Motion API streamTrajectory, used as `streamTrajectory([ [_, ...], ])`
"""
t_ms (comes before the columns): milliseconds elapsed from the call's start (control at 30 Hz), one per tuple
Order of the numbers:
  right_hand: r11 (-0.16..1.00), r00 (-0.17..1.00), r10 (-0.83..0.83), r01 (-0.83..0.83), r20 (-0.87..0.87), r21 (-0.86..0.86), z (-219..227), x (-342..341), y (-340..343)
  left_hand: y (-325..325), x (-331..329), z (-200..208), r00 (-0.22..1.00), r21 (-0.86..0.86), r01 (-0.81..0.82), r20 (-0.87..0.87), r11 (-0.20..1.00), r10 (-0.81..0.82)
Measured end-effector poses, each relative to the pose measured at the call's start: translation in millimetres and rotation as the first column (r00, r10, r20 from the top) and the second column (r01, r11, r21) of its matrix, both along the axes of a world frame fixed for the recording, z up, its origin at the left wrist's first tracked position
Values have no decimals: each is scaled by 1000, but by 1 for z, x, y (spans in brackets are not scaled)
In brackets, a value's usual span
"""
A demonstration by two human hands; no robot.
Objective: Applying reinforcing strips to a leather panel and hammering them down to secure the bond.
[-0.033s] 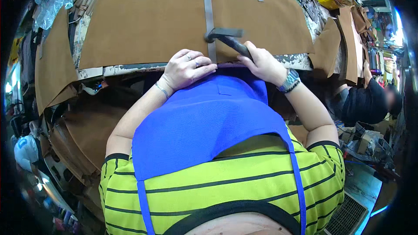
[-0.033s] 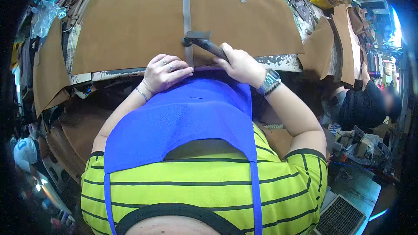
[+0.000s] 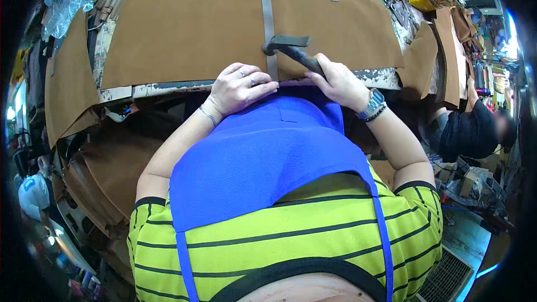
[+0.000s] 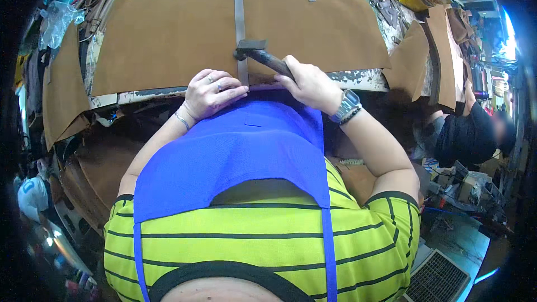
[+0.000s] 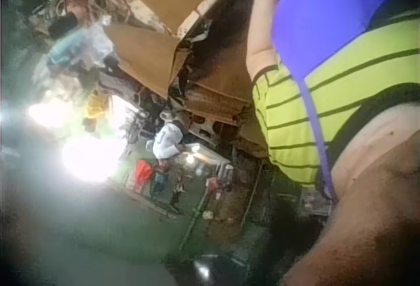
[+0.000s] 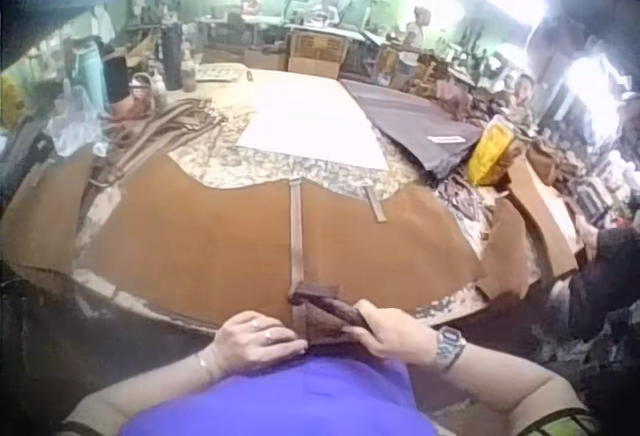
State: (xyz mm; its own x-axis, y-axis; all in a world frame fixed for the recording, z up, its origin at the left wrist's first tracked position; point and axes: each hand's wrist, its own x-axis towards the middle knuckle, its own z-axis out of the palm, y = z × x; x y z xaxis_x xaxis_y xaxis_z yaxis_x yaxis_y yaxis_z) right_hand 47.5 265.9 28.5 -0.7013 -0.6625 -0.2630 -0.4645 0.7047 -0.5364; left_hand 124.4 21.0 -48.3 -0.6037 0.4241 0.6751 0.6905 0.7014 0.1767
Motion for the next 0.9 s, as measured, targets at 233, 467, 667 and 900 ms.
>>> streamTrajectory([
  [233, 999, 999, 9, -11, 48, 51, 3, 22, 9, 1, 2, -4, 1000, 12, 1, -1, 1000, -1],
  [467, 998, 1000, 28, -29, -13, -57, -7, 31, 23, -11, 6, 4, 994, 164, 9, 103, 986, -26],
  [667, 930, 879, -360, 309, -312, -201, -8, -29, 86, -54, 15, 25, 957, 144, -260, 173, 955, 234],
  [900, 622, 418, -554, 783, -720, -25, -11, -121, 228, -154, -3, 16, 368, -246, -861, 307, 446, 878],
])
